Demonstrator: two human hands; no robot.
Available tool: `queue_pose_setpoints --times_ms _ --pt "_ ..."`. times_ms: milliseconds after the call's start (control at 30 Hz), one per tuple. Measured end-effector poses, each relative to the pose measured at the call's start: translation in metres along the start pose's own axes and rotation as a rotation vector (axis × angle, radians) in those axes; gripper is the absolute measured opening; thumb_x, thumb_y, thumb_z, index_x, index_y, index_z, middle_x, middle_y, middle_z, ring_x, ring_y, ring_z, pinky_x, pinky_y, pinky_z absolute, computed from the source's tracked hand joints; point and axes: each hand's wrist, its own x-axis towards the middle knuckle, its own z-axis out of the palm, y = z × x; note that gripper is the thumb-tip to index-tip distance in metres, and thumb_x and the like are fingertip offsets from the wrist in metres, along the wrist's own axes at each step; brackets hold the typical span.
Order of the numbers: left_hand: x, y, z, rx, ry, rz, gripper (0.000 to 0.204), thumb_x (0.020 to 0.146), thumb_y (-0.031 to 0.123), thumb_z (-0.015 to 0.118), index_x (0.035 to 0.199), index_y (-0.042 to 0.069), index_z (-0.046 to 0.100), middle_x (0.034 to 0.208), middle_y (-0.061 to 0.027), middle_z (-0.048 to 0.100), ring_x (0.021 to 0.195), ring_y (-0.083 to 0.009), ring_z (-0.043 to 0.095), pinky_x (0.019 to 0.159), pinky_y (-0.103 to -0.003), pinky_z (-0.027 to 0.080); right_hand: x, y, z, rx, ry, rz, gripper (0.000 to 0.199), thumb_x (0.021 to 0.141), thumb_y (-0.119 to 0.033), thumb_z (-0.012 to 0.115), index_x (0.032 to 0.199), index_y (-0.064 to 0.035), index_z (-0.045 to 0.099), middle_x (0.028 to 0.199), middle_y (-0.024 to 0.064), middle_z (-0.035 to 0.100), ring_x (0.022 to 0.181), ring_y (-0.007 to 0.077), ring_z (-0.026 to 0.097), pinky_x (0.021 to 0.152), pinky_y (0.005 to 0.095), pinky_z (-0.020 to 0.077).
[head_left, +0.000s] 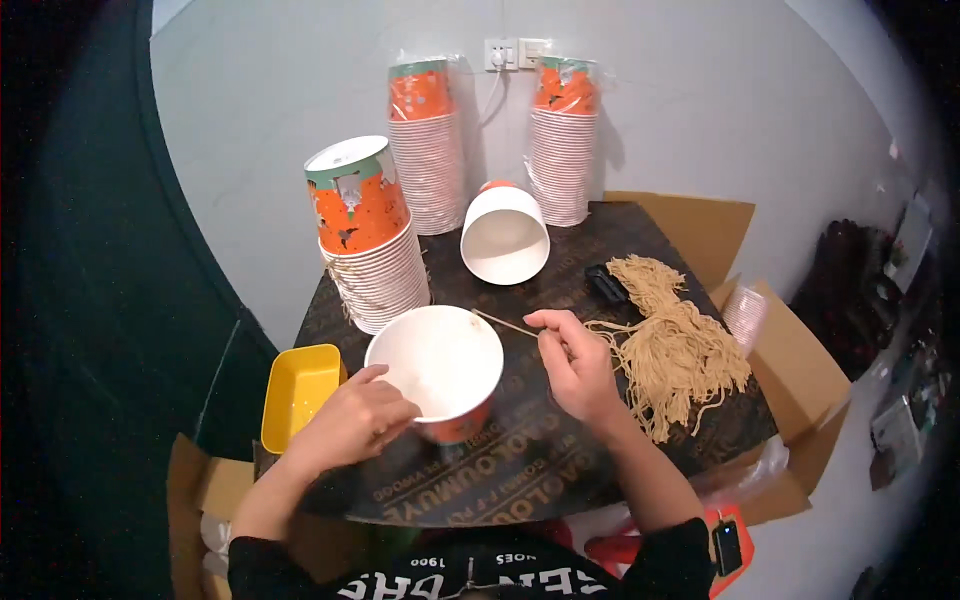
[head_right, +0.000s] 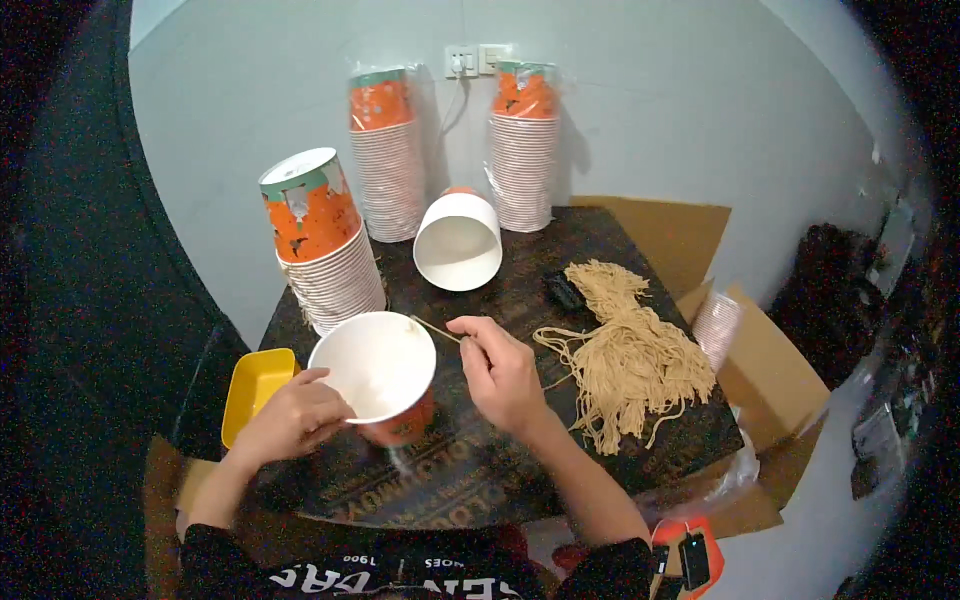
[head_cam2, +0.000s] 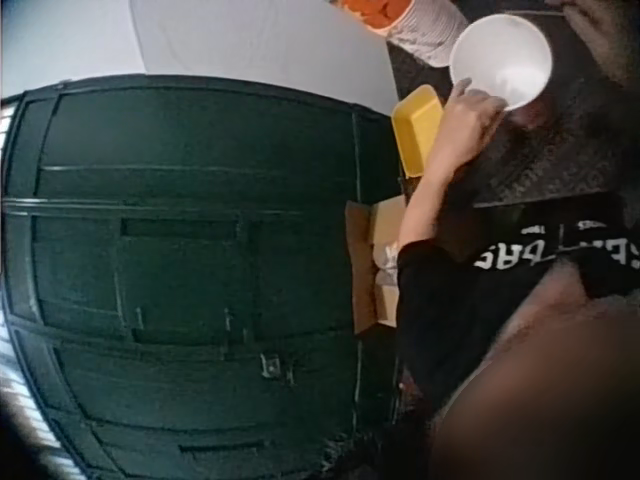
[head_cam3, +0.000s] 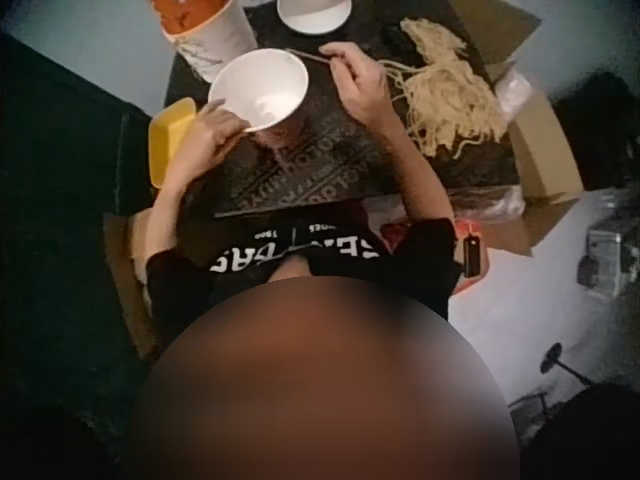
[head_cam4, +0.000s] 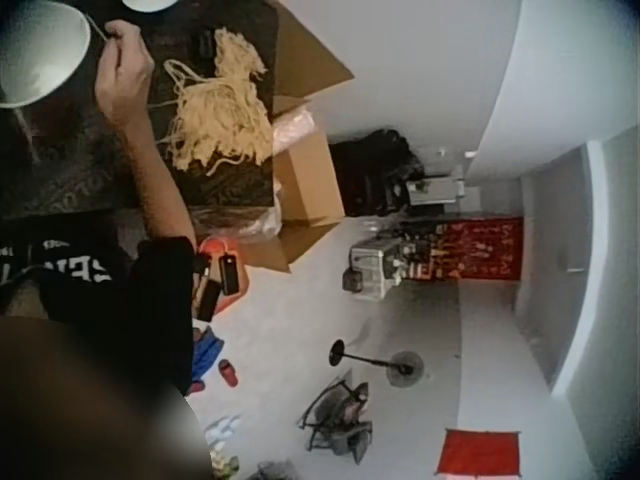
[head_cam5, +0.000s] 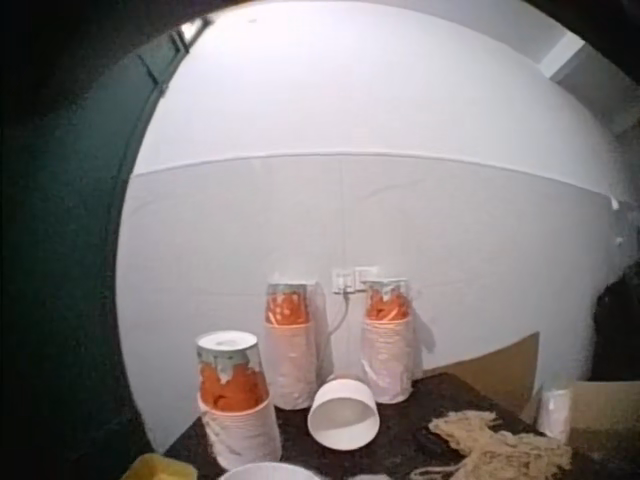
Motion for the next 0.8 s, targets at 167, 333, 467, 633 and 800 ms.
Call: queue_pose_setpoints --times_ms 167,333,467,633,800 --pt "0.027 0.006 0.024 0.060 0.197 -0.039 0.007 0.081 0.010 0.067 0.082 0.004 0.064 0.068 -0.0142 0.063 0.067 -0.0312 0.064 0.075 -0.042 0.052 -0.013 -0.017 -0.001 0.202 -0.096 -0.011 0.015 0.091 0.001 0.052 0.101 0.0015 0.062 0.072 0.0033 0.056 0.062 0.0085 0.050 0.057 0.0245 0.0421" --pt "0.056 0.021 0.048 0.051 0.277 -0.270 0.013 0.082 0.013 0.066 0.084 0.001 0.061 0.066 -0.0169 0.063 0.062 -0.0352 0.062 0.061 -0.044 0.050 -0.027 -0.021 0.005 0.699 -0.253 0.365 0.014 0.093 -0.003 0.049 0.100 0.0018 0.059 0.074 -0.0001 0.053 0.063 0.0073 0.045 0.057 0.0227 0.0375" --pt "0.072 0.033 0.044 0.044 0.710 0.024 0.025 0.078 -0.001 0.067 0.101 -0.002 0.056 0.090 -0.0190 0.063 0.074 -0.0351 0.062 0.064 -0.043 0.049 -0.029 -0.021 0.012 1.215 -0.084 0.475 0.020 0.097 -0.015 0.043 0.097 0.0018 0.054 0.072 0.0036 0.047 0.063 0.0109 0.042 0.057 0.0265 0.0358" --pt "0.048 0.061 0.068 -0.551 0.564 -0.185 0.023 0.086 0.000 0.062 0.108 -0.004 0.057 0.091 -0.0146 0.063 0.072 -0.0210 0.062 0.061 -0.028 0.048 -0.027 -0.014 0.017 1.401 0.048 0.499 0.024 0.096 -0.026 0.043 0.085 -0.0045 0.049 0.075 0.0053 0.044 0.059 0.0134 0.038 0.054 0.0277 0.0334" --pt "0.055 0.071 0.098 -1.040 0.282 -0.332 0.026 0.092 0.019 0.064 0.106 -0.003 0.061 0.081 -0.0032 0.065 0.061 -0.0077 0.054 0.056 -0.022 0.044 -0.034 -0.011 0.033 1.448 0.112 0.508 0.026 0.095 -0.027 0.043 0.083 -0.0053 0.048 0.073 0.0044 0.042 0.055 0.0132 0.036 0.050 0.0272 0.0316"
